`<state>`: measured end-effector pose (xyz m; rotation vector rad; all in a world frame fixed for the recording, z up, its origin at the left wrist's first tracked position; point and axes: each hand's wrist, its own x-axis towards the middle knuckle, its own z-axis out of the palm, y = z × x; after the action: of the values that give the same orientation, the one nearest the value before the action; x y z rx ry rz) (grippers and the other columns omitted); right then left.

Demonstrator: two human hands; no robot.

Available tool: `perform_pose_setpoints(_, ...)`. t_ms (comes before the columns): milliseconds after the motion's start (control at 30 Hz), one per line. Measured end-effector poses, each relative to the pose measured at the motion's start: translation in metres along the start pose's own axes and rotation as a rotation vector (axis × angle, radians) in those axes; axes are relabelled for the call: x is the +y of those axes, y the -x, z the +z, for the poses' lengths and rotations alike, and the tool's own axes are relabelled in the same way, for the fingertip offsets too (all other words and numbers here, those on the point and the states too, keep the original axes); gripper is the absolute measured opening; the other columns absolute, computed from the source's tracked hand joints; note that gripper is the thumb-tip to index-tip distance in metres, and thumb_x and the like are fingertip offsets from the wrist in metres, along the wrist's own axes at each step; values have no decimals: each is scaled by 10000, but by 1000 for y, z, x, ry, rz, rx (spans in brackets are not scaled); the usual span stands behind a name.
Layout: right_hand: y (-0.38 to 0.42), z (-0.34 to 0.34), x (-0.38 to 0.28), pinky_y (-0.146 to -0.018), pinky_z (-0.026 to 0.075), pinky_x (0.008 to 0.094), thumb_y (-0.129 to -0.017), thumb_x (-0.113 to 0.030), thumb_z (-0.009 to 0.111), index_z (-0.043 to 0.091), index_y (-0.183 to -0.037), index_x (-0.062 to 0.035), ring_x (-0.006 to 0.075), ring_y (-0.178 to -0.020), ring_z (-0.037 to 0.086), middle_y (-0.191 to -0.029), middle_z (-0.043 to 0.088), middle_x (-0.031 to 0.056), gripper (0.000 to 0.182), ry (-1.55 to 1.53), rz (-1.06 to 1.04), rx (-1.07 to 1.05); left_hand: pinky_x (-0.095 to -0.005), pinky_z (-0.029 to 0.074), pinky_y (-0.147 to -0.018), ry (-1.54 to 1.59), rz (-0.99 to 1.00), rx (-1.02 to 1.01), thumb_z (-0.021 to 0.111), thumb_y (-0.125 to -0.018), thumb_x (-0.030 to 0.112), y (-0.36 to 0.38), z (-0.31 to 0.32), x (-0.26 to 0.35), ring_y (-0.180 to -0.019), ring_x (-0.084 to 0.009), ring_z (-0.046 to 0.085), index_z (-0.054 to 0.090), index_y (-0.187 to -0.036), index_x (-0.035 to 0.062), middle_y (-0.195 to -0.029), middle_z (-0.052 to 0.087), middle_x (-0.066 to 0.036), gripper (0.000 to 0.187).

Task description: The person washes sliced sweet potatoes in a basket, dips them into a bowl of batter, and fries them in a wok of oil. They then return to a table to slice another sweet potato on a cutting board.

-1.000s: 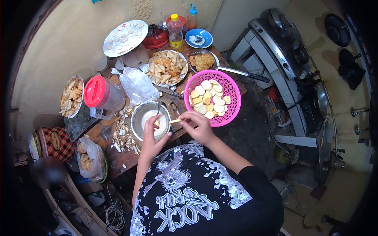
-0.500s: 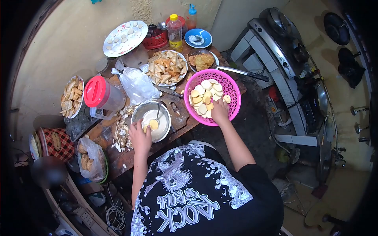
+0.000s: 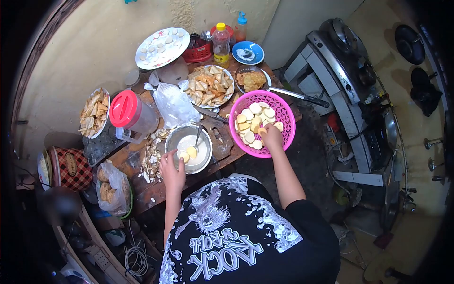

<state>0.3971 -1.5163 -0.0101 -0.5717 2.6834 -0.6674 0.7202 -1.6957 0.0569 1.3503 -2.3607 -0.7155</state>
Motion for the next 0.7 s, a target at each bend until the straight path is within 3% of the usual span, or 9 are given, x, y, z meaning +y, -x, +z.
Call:
perform_pose_setpoints(67,3,-3,-2,-624,497,326,-793,-143,679,621,-978,-2,221,-698,639,-800,651,104,239,-262,16,116,-433,344,-958,18,-15,27,588,-847,191,0,0,-3,-1116,-332,460,559,-1171,106,-1133,499,-158,337)
perform_pose_setpoints(167,3,12,-11,-588,479,254,-825,-103,656,618,-971,10,134,-671,610,-796,647,73,189,-619,-69,48,-384,412,-887,180,-14,0,579,-864,159,-1,-2,-2,-1026,-280,519,556,-1169,90,-1107,523,-147,314)
perform_pose_setpoints(200,12,12,-25,-577,462,209,-838,-88,647,616,-1000,11,82,-661,578,-814,640,54,193,-783,-51,-113,-362,425,-858,298,-13,-42,580,-869,155,-3,-1,1,-989,-254,529,554,-1167,80,-1094,531,-139,308)
perform_pose_setpoints(267,46,-2,-76,-592,474,206,-855,-110,643,615,-1048,-4,75,-679,589,-846,647,31,222,-1005,-65,-486,-317,453,-799,531,-16,-131,581,-880,148,-3,-1,14,-915,-202,551,550,-1162,60,-1070,547,-122,297)
perform_pose_setpoints(300,58,7,-91,-617,481,205,-862,-114,638,616,-1043,-4,78,-727,600,-869,651,26,213,-947,-193,-557,-304,451,-791,572,-23,-184,585,-882,153,-1,-1,25,-893,-184,550,550,-1157,50,-1068,548,-115,296)
perform_pose_setpoints(433,98,31,-125,-671,494,227,-878,-113,620,594,-1059,9,89,-774,614,-895,644,36,220,-1141,-251,-856,-267,448,-746,685,-1,-319,590,-895,174,3,5,44,-805,-135,562,544,-1142,9,-965,585,-89,300)
perform_pose_setpoints(533,94,32,-116,-663,493,230,-885,-112,608,592,-1062,4,91,-771,615,-883,641,30,211,-1004,-247,-758,-273,463,-673,691,-66,-274,579,-906,186,0,20,25,-742,-128,580,540,-1144,8,-819,618,-74,300)
perform_pose_setpoints(633,67,41,-73,-646,498,269,-842,-127,628,630,-1013,-29,127,-707,623,-871,653,61,197,-759,-239,-364,-282,468,-639,441,-144,-128,567,-909,189,-10,9,18,-718,-146,593,549,-1137,12,-810,624,-99,289)
perform_pose_setpoints(700,51,23,-51,-663,498,301,-803,-122,642,638,-994,-36,164,-706,620,-869,639,87,210,-539,-160,-195,-367,455,-759,177,-129,-74,561,-889,178,-18,2,16,-803,-250,615,482,-1248,55,-871,632,-137,387)
